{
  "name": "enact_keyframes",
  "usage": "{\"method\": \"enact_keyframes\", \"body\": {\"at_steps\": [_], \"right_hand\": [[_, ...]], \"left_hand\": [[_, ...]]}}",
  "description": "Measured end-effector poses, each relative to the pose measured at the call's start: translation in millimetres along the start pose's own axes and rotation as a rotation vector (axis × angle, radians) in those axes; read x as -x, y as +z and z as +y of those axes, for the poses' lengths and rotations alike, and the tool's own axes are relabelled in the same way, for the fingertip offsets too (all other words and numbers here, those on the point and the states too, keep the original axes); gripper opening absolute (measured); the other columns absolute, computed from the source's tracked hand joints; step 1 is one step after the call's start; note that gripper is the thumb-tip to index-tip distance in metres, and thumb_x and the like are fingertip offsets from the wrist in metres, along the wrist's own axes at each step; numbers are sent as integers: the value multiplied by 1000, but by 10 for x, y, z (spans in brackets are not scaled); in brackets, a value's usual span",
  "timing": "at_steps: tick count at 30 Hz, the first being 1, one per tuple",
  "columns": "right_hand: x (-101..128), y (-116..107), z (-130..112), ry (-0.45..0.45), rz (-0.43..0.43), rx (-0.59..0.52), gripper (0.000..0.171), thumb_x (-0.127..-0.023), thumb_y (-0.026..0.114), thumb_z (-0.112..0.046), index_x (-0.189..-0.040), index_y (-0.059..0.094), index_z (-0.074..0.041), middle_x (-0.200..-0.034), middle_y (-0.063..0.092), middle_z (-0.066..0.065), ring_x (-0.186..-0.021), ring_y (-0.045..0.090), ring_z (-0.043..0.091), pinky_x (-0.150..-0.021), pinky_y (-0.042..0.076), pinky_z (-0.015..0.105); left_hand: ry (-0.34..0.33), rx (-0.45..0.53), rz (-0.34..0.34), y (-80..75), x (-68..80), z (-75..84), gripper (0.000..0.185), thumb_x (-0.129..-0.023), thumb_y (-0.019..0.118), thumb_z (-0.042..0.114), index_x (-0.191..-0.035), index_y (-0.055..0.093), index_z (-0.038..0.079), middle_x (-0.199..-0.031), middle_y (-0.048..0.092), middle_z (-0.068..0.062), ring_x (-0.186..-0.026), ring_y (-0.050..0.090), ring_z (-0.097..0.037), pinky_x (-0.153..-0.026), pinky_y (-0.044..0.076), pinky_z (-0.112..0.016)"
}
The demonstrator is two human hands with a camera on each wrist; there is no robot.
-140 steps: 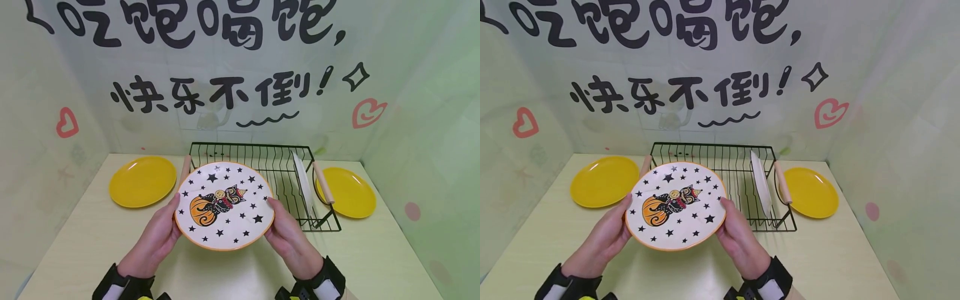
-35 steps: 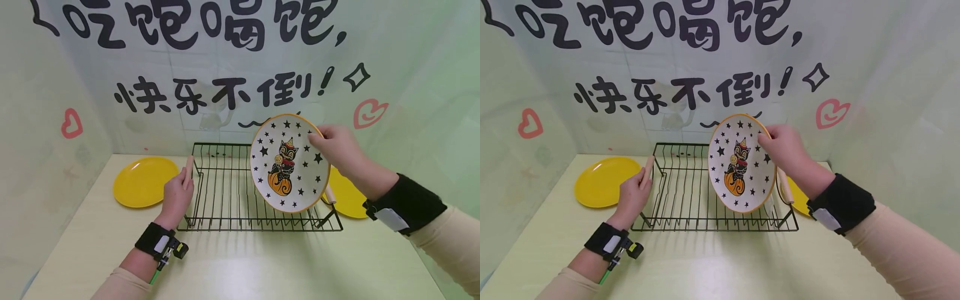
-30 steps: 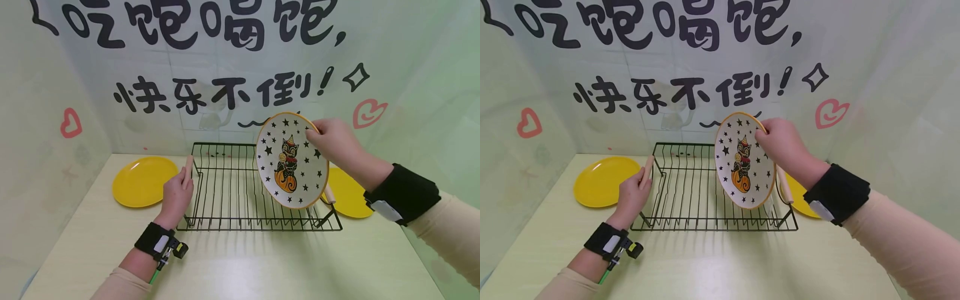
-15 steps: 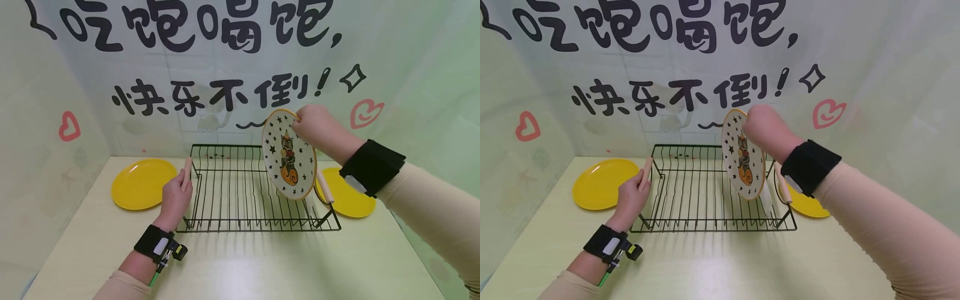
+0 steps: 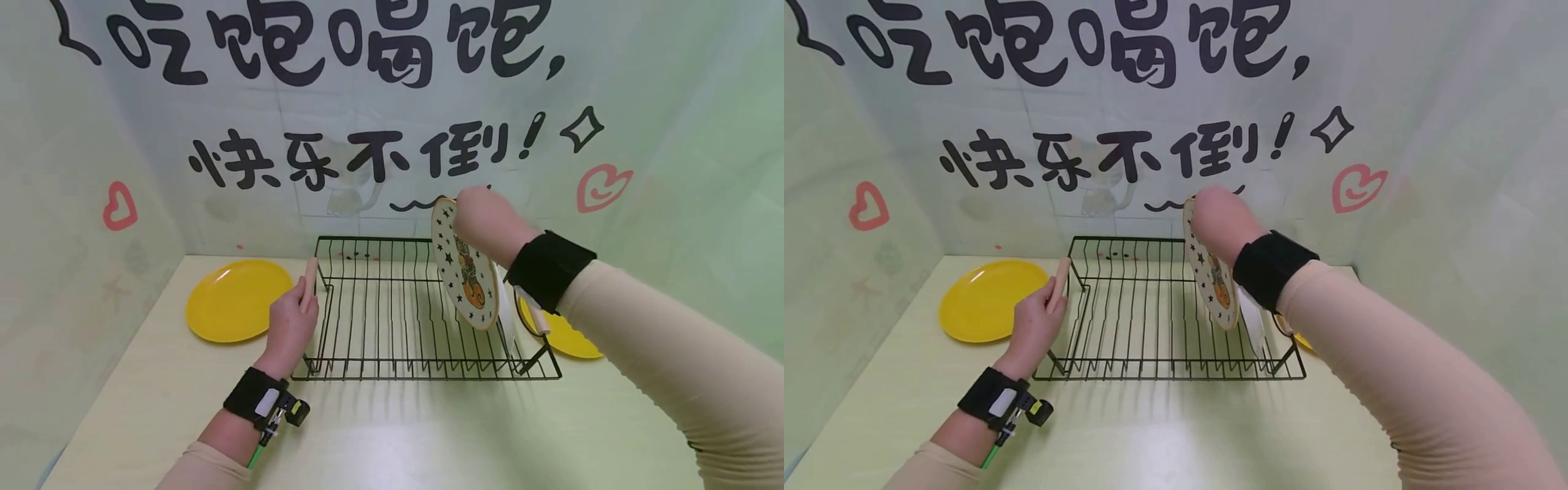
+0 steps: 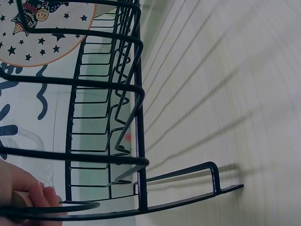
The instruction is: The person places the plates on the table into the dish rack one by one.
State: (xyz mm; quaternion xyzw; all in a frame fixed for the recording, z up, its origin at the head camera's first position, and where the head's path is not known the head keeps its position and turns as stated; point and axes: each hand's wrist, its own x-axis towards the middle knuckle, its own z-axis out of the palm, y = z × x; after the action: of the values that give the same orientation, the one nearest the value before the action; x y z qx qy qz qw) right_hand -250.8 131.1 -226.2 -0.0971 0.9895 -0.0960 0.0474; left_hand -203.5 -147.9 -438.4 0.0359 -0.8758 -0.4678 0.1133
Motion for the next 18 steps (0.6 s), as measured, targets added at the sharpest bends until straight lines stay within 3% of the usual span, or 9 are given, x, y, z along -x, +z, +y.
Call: {"method": "enact_keyframes", "body": {"at_steps": [4, 13, 18], "right_hand": [[-49, 51, -35, 2, 3, 39, 16, -85, 39, 4, -82, 54, -1, -69, 44, 7, -55, 41, 16, -48, 33, 24], [-134, 188, -48, -8, 28, 68, 25, -88, 42, 2, -67, 51, -8, -65, 43, 4, -56, 44, 17, -50, 36, 26], [-150, 273, -30, -66, 35, 119, 36, -90, 36, 3, -57, 38, -12, -58, 31, 0, -52, 35, 15, -49, 30, 26]], "left_hand": [[7, -2, 2, 0, -6, 5, 54, -97, 51, 20, -145, 33, 3, -147, 38, -16, -47, 40, -20, -42, 41, -23], [30, -15, 11, -7, -6, 9, 53, -97, 51, 18, -144, 34, 1, -146, 38, -17, -45, 40, -19, -41, 40, -23], [27, -10, 6, -8, -8, 8, 53, -97, 52, 17, -144, 34, 1, -146, 38, -17, -45, 40, -18, -41, 40, -22]]}}
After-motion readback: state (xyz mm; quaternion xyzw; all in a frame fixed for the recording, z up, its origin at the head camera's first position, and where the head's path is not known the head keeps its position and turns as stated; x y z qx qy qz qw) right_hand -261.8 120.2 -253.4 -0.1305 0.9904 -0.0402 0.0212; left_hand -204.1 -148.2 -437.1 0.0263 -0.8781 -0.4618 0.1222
